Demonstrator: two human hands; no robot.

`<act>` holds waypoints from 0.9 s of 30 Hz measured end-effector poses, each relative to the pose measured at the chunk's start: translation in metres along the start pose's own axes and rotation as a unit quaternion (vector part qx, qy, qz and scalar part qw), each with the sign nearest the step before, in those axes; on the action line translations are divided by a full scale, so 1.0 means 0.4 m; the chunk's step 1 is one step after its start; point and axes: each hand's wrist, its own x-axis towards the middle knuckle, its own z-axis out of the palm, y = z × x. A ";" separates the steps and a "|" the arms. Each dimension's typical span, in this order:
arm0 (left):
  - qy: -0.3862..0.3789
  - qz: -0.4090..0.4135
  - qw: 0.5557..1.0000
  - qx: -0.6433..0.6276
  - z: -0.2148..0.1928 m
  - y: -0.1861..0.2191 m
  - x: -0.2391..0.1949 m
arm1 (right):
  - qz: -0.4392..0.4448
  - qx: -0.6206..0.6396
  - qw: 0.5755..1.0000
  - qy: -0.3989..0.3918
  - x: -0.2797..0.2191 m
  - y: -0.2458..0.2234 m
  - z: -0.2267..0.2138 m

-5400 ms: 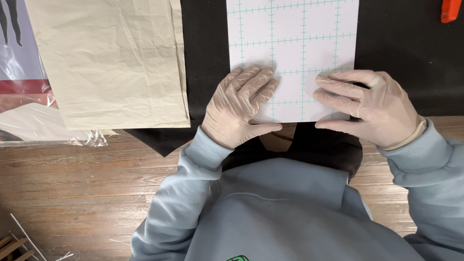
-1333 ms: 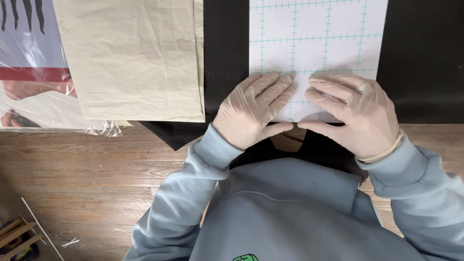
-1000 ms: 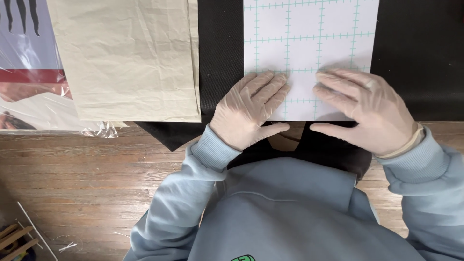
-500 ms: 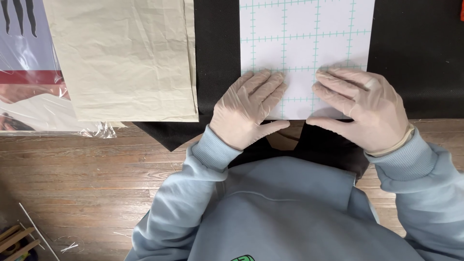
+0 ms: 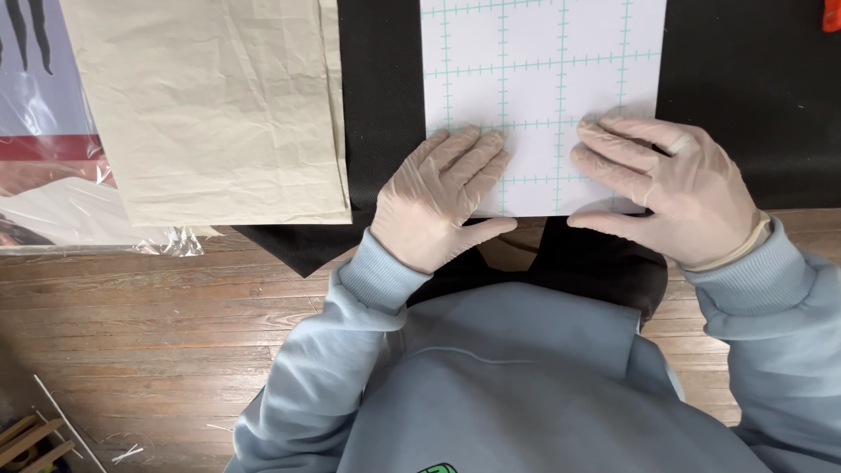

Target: Mounting a piece of artwork onto a backing board using paper strips and spring clamps.

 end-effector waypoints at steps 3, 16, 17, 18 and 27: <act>-0.002 0.002 1.000 -0.007 -0.005 0.002 0.001 | -0.028 -0.037 0.999 0.003 0.015 -0.005 -0.013; -0.004 0.006 1.000 -0.010 0.002 -0.003 0.002 | -0.049 -0.062 0.997 -0.025 -0.004 0.029 -0.003; -0.002 0.007 1.000 -0.010 0.003 -0.002 0.000 | -0.043 -0.048 0.997 -0.033 -0.007 0.031 0.001; 0.002 0.009 1.000 -0.008 0.005 -0.003 0.001 | -0.038 -0.035 0.998 -0.039 -0.008 0.036 0.004; -0.003 0.001 1.000 -0.009 -0.008 0.000 0.008 | -0.051 0.022 0.996 -0.066 -0.002 0.042 -0.009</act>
